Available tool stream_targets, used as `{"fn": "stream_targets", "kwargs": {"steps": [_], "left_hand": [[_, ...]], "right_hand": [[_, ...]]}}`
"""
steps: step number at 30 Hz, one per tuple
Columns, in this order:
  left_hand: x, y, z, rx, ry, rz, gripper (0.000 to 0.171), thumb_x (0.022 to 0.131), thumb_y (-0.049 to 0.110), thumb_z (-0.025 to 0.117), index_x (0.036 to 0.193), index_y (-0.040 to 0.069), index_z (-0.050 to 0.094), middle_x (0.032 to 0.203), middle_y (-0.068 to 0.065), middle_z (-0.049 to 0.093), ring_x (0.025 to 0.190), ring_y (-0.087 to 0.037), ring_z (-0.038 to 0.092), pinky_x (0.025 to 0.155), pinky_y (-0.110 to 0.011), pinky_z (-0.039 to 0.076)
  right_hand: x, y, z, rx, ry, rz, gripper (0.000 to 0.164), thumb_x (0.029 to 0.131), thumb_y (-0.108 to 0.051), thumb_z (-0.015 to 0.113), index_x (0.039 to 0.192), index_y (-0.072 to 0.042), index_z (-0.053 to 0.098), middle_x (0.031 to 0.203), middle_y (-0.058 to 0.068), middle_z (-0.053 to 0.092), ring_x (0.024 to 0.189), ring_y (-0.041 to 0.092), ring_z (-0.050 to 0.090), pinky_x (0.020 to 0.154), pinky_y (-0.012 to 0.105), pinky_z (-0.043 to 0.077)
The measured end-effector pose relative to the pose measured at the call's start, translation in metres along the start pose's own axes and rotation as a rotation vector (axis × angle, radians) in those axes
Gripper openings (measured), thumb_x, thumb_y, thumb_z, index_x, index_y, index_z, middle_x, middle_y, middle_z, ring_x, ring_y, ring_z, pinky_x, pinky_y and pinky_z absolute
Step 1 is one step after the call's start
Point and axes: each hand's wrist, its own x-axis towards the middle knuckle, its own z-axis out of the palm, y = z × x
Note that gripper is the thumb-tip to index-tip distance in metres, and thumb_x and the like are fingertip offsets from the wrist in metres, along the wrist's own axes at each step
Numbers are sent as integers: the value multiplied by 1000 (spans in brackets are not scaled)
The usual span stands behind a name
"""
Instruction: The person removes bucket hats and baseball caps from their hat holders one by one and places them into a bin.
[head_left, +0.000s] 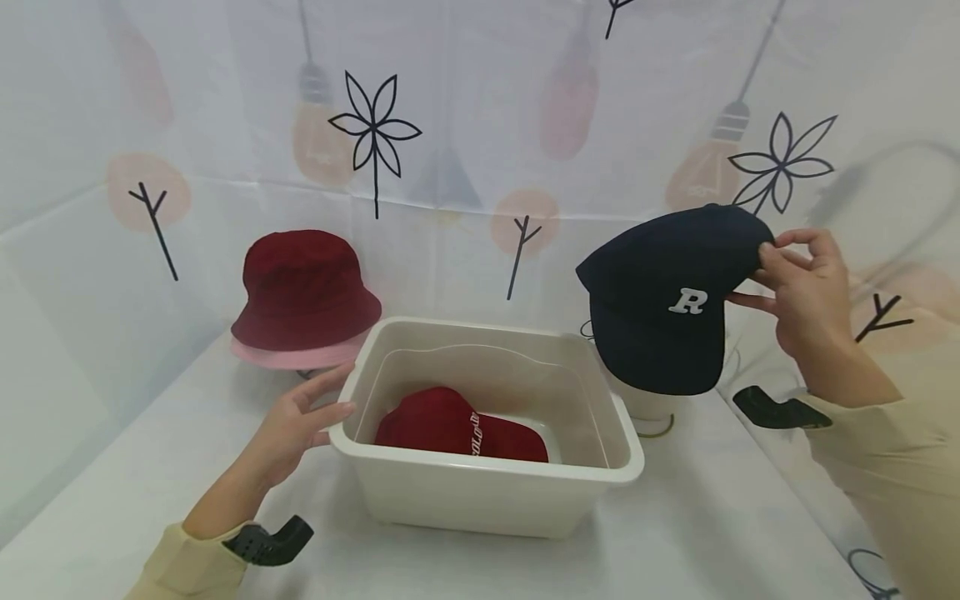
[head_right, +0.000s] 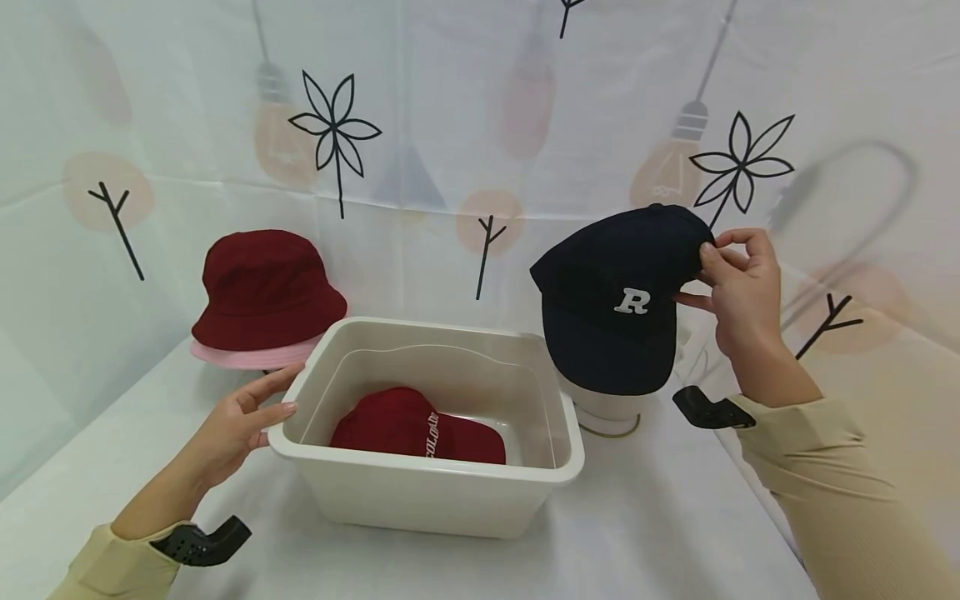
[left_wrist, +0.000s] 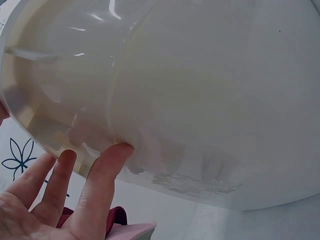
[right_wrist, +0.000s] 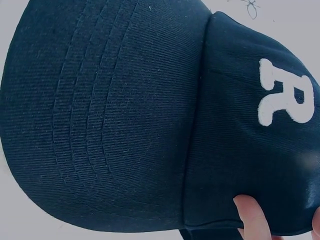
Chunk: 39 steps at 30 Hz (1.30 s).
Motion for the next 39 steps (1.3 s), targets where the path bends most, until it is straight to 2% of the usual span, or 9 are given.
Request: {"fn": "stream_targets", "kwargs": {"steps": [4, 10, 22, 36, 39], "left_hand": [[0, 0, 0, -1, 3, 0, 63, 88, 15, 63, 144, 9, 34, 141, -17, 35, 123, -40, 41, 84, -48, 48], [0, -2, 0, 0, 5, 3, 63, 89, 15, 63, 144, 8, 34, 142, -16, 35, 123, -40, 41, 84, -46, 49], [1, -2, 0, 5, 10, -3, 64, 88, 15, 63, 144, 8, 33, 141, -17, 35, 124, -40, 40, 84, -48, 48], [1, -1, 0, -1, 19, -15, 64, 88, 15, 64, 144, 8, 34, 140, -17, 36, 124, -40, 40, 84, -47, 49], [1, -1, 0, -1, 21, -15, 64, 88, 15, 64, 144, 8, 34, 140, -17, 36, 124, -40, 40, 84, -47, 48]], "right_hand": [[-2, 0, 5, 17, -18, -1, 18, 89, -7, 60, 99, -11, 45, 96, 6, 56, 76, 16, 67, 50, 33, 54], [-6, 2, 15, -4, -37, -22, 16, 91, -9, 58, 100, -12, 45, 99, 6, 54, 77, 15, 66, 51, 32, 54], [-12, 9, 40, 41, -92, -45, 15, 91, -8, 58, 97, -10, 45, 93, 6, 62, 79, 17, 67, 54, 33, 55], [-21, 20, 67, 15, -136, -44, 14, 91, -12, 58, 98, -12, 46, 98, 7, 58, 84, 18, 65, 59, 32, 55], [-22, 23, 71, 41, -157, -34, 13, 91, -10, 58, 98, -11, 46, 99, 8, 57, 83, 18, 65, 59, 33, 55]]}}
